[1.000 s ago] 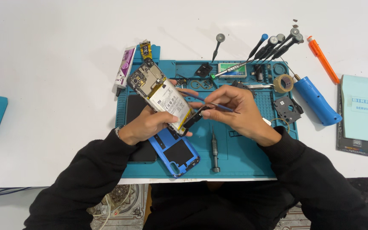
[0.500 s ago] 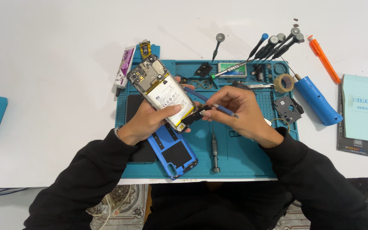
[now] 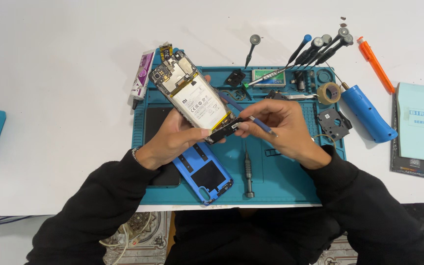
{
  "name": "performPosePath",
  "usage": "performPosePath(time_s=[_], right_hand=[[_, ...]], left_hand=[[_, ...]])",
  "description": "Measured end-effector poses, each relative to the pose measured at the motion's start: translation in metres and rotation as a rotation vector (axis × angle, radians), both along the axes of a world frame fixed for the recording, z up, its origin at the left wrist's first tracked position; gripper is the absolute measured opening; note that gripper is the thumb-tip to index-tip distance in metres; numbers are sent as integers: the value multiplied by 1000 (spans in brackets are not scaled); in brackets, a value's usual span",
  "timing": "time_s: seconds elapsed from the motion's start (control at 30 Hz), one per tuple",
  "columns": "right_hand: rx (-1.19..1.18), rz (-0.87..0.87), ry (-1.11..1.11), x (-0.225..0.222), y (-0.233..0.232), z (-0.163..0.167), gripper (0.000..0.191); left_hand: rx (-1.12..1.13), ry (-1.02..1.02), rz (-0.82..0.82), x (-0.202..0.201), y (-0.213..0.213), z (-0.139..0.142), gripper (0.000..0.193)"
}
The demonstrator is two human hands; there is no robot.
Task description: The person uses a screwdriver and a small brush to work on the internal components of a disassembled smartphone. They remove screws, clean the battery area, and reposition internal parts on a blue work mat.
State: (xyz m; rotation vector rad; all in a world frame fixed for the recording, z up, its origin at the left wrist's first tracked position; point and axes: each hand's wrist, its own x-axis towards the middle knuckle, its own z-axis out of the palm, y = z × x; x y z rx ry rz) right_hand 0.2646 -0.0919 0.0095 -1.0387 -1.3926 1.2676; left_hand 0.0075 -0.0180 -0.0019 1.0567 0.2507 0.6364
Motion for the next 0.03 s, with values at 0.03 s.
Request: performPosePath(time_s=[0.03], right_hand=[[-6,-6,8,0,0,0,17]], left_hand=[[8,-7,-2,1,0,1,102]])
